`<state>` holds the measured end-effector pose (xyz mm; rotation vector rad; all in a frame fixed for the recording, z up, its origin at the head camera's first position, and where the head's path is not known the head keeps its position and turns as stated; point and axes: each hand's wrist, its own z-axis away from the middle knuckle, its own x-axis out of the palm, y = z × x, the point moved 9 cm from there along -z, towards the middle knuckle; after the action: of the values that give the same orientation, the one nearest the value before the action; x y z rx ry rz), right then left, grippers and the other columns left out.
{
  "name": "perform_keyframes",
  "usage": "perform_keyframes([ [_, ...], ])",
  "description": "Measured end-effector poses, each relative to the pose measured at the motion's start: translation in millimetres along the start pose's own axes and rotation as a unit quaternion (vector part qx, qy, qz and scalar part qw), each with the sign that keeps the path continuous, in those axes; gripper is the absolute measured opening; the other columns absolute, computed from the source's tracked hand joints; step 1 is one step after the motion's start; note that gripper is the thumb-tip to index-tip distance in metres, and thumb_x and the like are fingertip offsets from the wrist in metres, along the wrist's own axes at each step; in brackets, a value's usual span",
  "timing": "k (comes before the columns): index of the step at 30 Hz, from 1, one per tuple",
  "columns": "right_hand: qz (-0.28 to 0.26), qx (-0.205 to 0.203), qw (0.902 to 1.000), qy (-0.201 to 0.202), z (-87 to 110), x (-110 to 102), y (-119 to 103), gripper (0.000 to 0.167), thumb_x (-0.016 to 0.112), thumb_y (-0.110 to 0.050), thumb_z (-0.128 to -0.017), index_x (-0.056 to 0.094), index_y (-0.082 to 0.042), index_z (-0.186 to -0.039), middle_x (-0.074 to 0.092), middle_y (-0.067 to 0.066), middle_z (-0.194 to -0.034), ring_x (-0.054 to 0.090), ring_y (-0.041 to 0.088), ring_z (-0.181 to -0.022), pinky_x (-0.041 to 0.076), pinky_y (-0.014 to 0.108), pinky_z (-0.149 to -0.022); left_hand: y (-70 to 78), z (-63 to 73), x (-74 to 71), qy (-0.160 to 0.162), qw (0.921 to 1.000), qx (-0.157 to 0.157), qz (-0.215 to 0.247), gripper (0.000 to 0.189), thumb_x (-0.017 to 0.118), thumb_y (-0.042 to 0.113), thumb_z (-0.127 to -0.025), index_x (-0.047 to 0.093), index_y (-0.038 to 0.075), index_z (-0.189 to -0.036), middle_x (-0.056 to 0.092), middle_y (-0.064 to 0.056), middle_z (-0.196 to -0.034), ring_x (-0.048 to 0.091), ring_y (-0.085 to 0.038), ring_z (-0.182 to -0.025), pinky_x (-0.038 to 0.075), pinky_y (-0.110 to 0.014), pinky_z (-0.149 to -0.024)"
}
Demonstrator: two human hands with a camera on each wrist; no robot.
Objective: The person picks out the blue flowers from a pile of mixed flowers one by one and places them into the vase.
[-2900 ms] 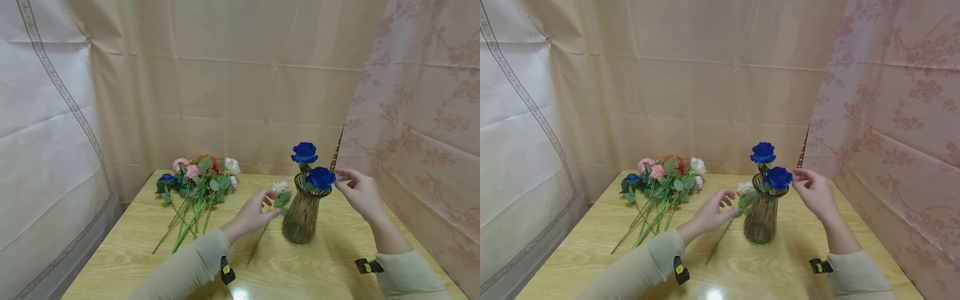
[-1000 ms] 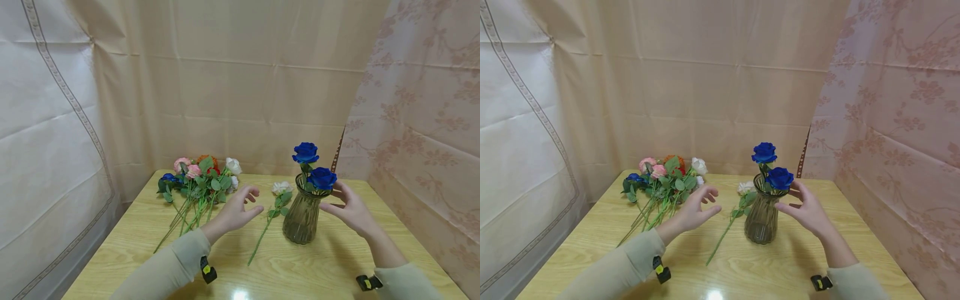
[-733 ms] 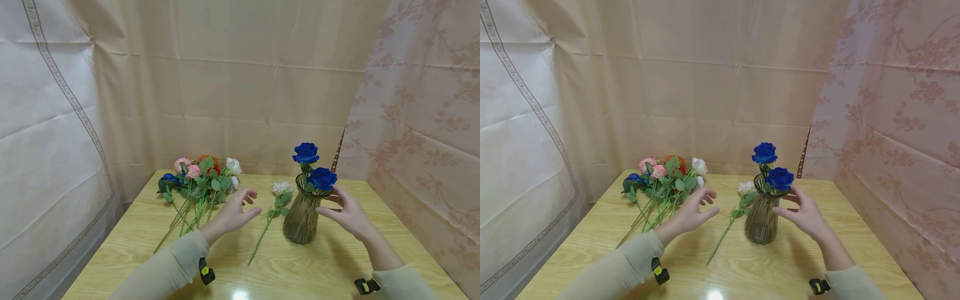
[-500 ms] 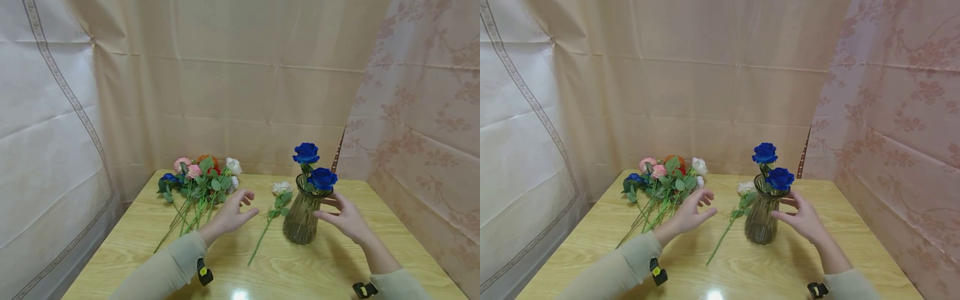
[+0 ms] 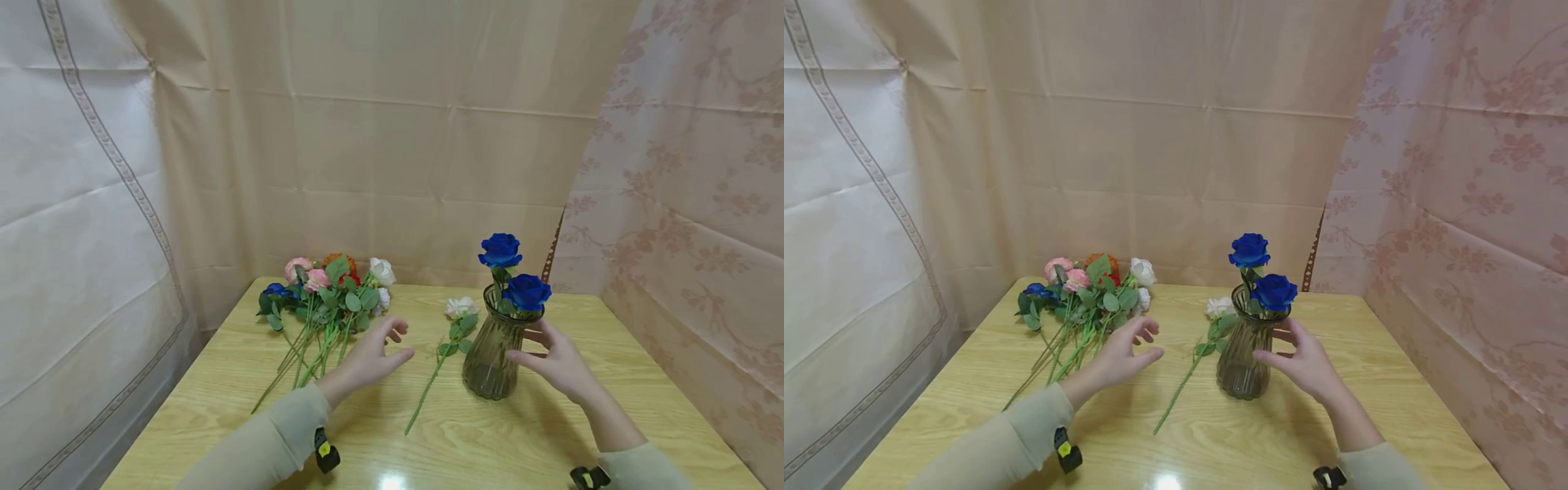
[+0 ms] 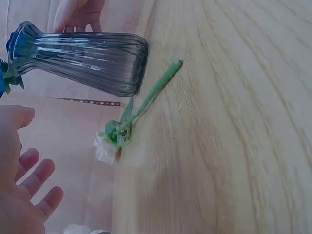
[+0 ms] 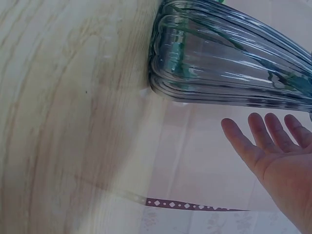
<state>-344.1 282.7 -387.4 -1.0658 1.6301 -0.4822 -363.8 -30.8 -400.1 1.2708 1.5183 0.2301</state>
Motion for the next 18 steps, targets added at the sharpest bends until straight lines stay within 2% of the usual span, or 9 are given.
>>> perform_keyframes([
  [6, -0.005, 0.002, 1.0, 0.0, 0.5, 3, 1, 0.081, 0.081, -0.027, -0.091, 0.036, -0.014, -0.157, 0.049, 0.018, -0.146, 0.048, 0.048, -0.131, 0.047, 0.066, -0.094, -6.0, 4.7, -8.2, 0.009, 0.9999, -0.006, -0.006, 0.037, 0.073, 0.021, -0.097, 0.056, 0.012, -0.128, 0.057, -0.002, -0.121, 0.06, -0.024, -0.109, 0.048, -0.053, -0.095],
  [13, -0.013, 0.009, 0.9999, -0.001, 2.1, 6, 0, 0.08, 0.081, -0.022, -0.09, 0.037, -0.009, -0.155, 0.047, 0.02, -0.149, 0.048, 0.049, -0.131, 0.049, 0.063, -0.093, -11.9, 7.9, -17.8, 0.014, 0.9998, -0.008, -0.013, 0.046, 0.075, 0.022, -0.096, 0.054, 0.011, -0.135, 0.058, -0.007, -0.126, 0.059, -0.025, -0.112, 0.048, -0.054, -0.096],
  [18, -0.006, 0.021, 0.9998, -0.003, 1.3, 7, 1, 0.082, 0.082, -0.025, -0.09, 0.035, -0.006, -0.155, 0.045, 0.022, -0.15, 0.047, 0.05, -0.132, 0.049, 0.064, -0.093, -13.2, 8.6, -28.2, 0.023, 0.9993, -0.009, -0.03, 0.052, 0.076, 0.03, -0.095, 0.053, 0.012, -0.138, 0.059, -0.004, -0.128, 0.059, -0.02, -0.112, 0.048, -0.051, -0.096],
])
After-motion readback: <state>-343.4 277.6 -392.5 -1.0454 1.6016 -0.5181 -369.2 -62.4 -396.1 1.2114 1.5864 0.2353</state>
